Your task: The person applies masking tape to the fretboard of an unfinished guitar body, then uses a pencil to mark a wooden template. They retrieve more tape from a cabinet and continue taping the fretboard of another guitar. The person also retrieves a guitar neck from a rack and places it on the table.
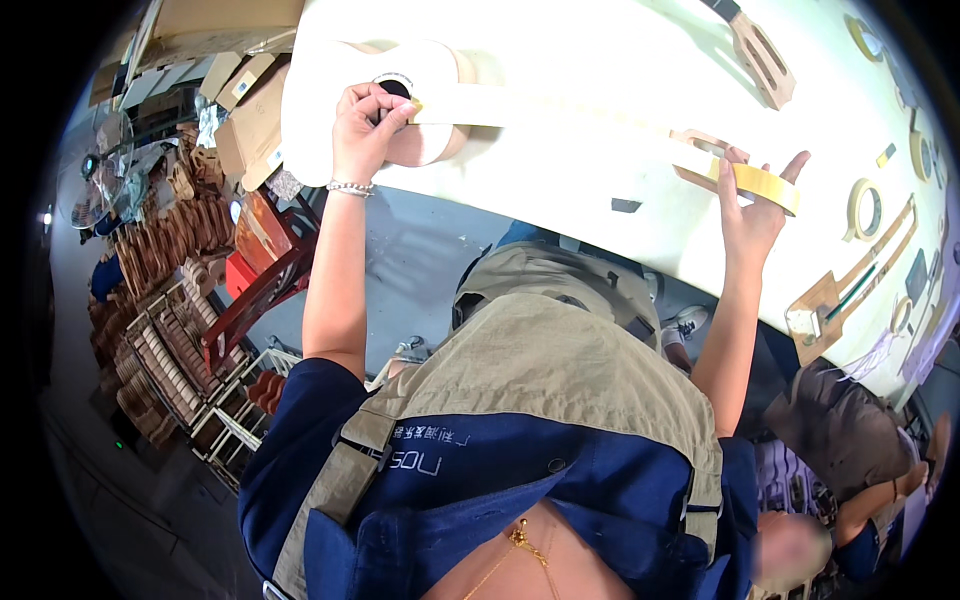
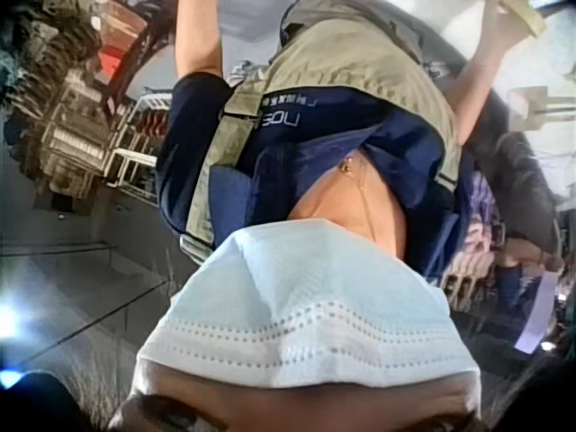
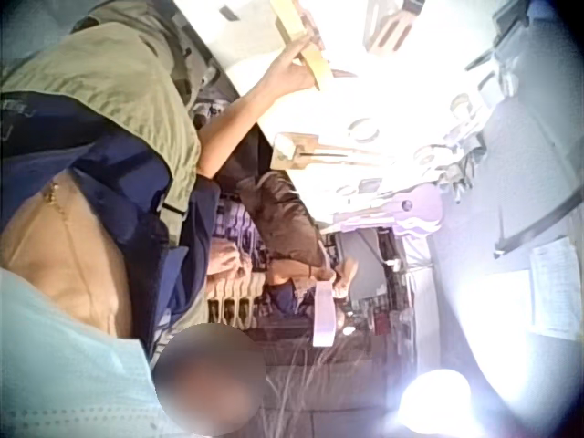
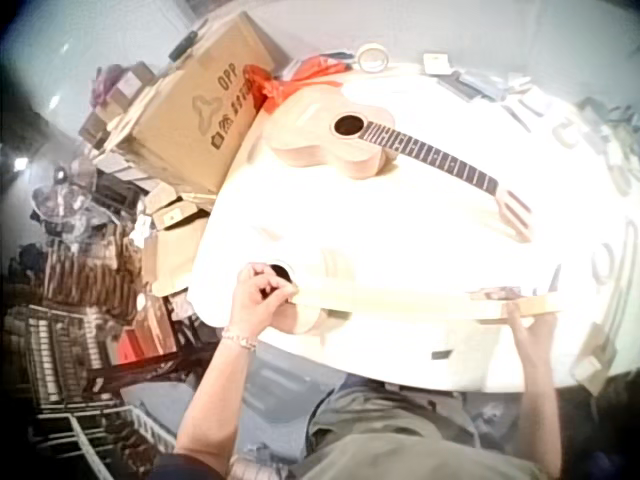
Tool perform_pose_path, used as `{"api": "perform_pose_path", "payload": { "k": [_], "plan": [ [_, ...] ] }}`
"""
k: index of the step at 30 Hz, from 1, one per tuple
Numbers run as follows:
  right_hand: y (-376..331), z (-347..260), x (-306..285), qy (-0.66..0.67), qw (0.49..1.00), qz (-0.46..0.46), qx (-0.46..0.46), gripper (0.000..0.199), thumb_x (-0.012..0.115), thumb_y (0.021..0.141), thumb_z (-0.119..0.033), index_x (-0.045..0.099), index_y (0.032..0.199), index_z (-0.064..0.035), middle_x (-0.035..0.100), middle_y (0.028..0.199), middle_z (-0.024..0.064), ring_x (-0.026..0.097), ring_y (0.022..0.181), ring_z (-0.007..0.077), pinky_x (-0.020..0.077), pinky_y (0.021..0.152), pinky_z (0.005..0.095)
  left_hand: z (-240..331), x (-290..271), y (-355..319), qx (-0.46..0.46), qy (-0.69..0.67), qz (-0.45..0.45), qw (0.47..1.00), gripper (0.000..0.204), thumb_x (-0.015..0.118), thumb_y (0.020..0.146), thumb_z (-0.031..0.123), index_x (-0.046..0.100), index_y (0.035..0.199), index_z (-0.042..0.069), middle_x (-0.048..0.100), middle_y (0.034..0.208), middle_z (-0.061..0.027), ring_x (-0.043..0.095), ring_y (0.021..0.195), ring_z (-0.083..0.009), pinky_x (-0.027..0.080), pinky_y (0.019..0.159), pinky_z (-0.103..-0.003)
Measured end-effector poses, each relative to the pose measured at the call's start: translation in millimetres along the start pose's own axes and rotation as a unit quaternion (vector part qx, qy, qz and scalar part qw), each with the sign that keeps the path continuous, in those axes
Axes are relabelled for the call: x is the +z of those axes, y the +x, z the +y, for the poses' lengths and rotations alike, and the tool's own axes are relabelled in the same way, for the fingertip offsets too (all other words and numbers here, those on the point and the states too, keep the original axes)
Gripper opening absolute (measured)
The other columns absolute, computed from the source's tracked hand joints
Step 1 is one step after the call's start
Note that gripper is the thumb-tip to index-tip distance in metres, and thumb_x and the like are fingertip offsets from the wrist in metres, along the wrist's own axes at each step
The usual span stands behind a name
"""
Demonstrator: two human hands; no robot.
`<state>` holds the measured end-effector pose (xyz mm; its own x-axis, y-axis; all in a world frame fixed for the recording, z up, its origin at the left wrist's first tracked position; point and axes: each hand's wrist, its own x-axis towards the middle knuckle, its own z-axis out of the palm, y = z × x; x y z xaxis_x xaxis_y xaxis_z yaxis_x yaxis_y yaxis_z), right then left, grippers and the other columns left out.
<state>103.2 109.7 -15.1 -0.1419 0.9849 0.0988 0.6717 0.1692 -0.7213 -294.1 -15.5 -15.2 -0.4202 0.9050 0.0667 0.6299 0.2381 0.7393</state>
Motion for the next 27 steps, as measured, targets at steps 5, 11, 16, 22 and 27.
{"api": "perform_pose_path", "payload": {
  "k": [5, 11, 16, 22, 27],
  "plan": [
    [-3.9, 12.5, 2.0, 0.025, 0.999, 0.020, 0.013, 0.092, 0.068, 0.080, -0.028, 0.007, 0.139, 0.0070, 0.051, 0.117, 0.0205, 0.053, 0.111, 0.0280, 0.0390, 0.096, 0.0330, 12.9, 1.6, -1.2, 0.012, 0.086, 0.058, 0.995, 0.029, 0.075, 0.070, 0.013, 0.065, 0.096, 0.004, 0.050, 0.084, -0.0016, 0.049, 0.084, -0.0144, 0.045, 0.074, -0.027],
    [-0.3, 20.7, 6.7, -0.018, 0.999, 0.014, -0.025, 0.090, 0.070, 0.077, -0.025, 0.013, 0.138, 0.0085, 0.052, 0.113, 0.0231, 0.058, 0.099, 0.0254, 0.0442, 0.090, 0.0302, 21.1, 20.2, -39.6, 0.192, 0.297, 0.000, 0.935, 0.063, 0.058, 0.083, 0.032, 0.034, 0.135, 0.005, 0.038, 0.139, -0.0098, 0.034, 0.129, -0.0262, 0.012, 0.106, -0.056],
    [-1.3, 16.3, 12.0, 0.011, 0.996, 0.067, -0.064, 0.092, 0.071, 0.075, -0.020, 0.010, 0.137, 0.0105, 0.067, 0.083, 0.0053, 0.064, 0.074, 0.0124, 0.0501, 0.079, 0.0244, 23.4, 29.7, -47.9, 0.154, 0.335, -0.040, 0.929, 0.083, 0.045, 0.083, 0.056, 0.017, 0.142, 0.004, 0.025, 0.146, -0.0086, 0.016, 0.138, -0.0249, -0.012, 0.100, -0.063],
    [-7.7, 27.4, 25.1, -0.046, 0.988, 0.119, -0.085, 0.089, 0.073, 0.073, -0.022, 0.019, 0.137, 0.0087, 0.066, 0.084, 0.0011, 0.062, 0.065, 0.0121, 0.0516, 0.064, 0.0240, 62.9, 76.2, -56.9, 0.108, 0.277, -0.088, 0.951, 0.090, 0.048, 0.078, 0.064, 0.020, 0.142, 0.006, 0.020, 0.149, -0.0062, 0.010, 0.139, -0.0237, -0.020, 0.092, -0.066],
    [-8.6, 29.7, 36.5, -0.029, 0.988, 0.115, -0.097, 0.067, 0.070, 0.077, -0.020, 0.036, 0.128, 0.0082, 0.063, 0.098, 0.0067, 0.063, 0.075, 0.0123, 0.0520, 0.062, 0.0234, 152.2, 176.3, -75.5, 0.275, 0.301, -0.146, 0.901, 0.068, 0.060, 0.077, 0.043, 0.038, 0.134, 0.012, 0.027, 0.146, -0.0048, 0.017, 0.137, -0.0241, 0.004, 0.101, -0.064]
  ]
}}
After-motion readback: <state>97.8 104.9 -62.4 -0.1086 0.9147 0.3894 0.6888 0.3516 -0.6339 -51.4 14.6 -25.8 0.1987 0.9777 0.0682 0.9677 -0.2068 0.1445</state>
